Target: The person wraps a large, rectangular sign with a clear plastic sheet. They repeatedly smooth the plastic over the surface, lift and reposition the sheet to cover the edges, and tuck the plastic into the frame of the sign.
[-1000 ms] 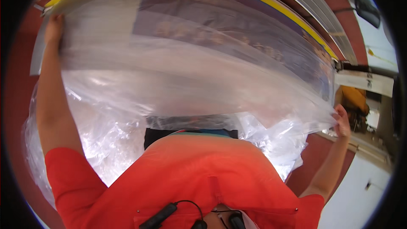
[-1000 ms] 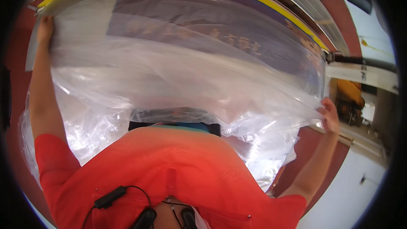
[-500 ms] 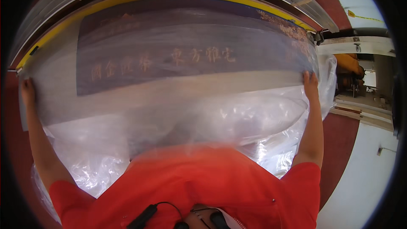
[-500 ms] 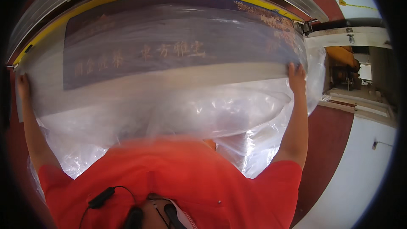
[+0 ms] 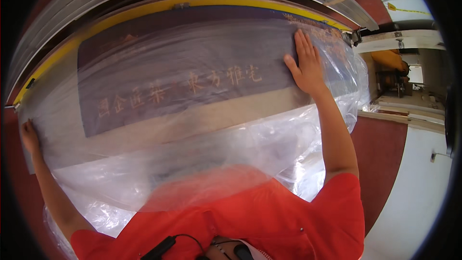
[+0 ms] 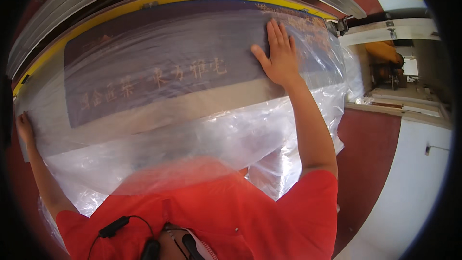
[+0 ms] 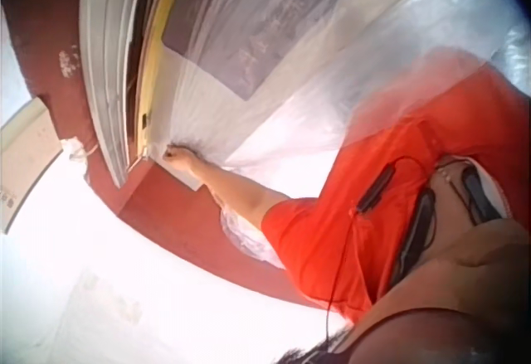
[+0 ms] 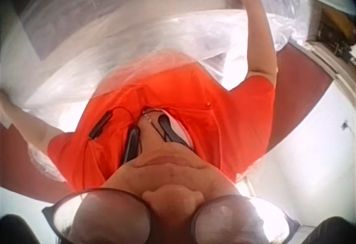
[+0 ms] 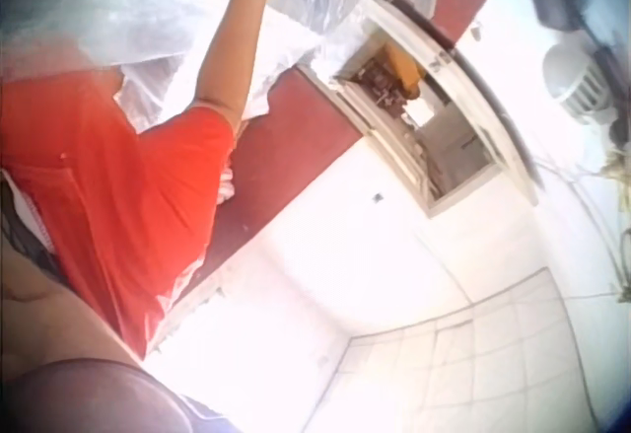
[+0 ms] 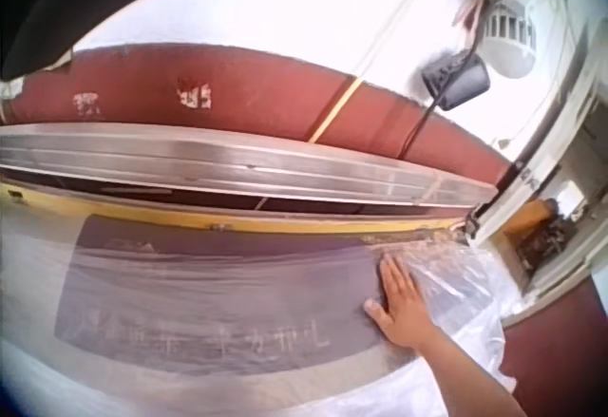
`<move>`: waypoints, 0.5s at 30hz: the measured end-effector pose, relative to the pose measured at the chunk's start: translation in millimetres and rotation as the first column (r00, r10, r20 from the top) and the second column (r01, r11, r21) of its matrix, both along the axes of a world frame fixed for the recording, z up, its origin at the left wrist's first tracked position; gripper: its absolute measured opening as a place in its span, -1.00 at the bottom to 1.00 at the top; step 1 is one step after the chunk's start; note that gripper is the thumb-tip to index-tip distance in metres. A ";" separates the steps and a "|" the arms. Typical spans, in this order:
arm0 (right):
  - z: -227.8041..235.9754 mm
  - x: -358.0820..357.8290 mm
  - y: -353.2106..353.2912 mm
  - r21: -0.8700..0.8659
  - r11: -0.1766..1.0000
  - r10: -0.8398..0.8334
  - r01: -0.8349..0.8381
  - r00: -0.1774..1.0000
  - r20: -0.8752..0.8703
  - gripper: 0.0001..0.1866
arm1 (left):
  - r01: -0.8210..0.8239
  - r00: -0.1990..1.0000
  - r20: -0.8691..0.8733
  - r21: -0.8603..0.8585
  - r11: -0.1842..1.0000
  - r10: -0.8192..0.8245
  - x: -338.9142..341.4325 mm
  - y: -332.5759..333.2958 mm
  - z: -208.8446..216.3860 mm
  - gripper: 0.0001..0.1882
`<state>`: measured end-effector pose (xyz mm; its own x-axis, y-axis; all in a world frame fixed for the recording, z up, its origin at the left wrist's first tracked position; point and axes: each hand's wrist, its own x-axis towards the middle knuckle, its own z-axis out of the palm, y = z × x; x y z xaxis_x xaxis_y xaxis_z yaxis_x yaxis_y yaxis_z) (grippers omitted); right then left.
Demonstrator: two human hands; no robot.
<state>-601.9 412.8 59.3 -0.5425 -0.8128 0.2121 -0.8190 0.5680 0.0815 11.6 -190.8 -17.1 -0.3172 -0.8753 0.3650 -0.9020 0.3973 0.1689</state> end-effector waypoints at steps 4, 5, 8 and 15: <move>-1.3 -30.4 -20.8 -0.163 0.986 0.008 -0.026 0.994 -0.112 -0.57 | 0.113 0.993 0.030 0.039 0.993 -0.114 15.9 -1.9 7.4 -0.64; 0.5 -38.7 -25.8 -0.205 0.978 0.020 -0.030 0.999 -0.051 -0.62 | 0.198 0.979 0.033 0.063 0.978 -0.200 27.9 2.1 16.4 -0.65; -2.2 -71.3 -21.0 -0.413 0.909 -0.009 0.061 0.992 0.127 -0.77 | 0.230 0.929 -0.364 0.434 0.871 -0.064 -4.4 47.0 76.6 -0.61; 1.7 -65.8 -27.5 -0.338 0.939 0.006 -0.063 0.986 -0.167 -0.84 | 0.323 0.745 -0.660 0.482 0.815 0.095 42.8 71.1 108.0 -0.63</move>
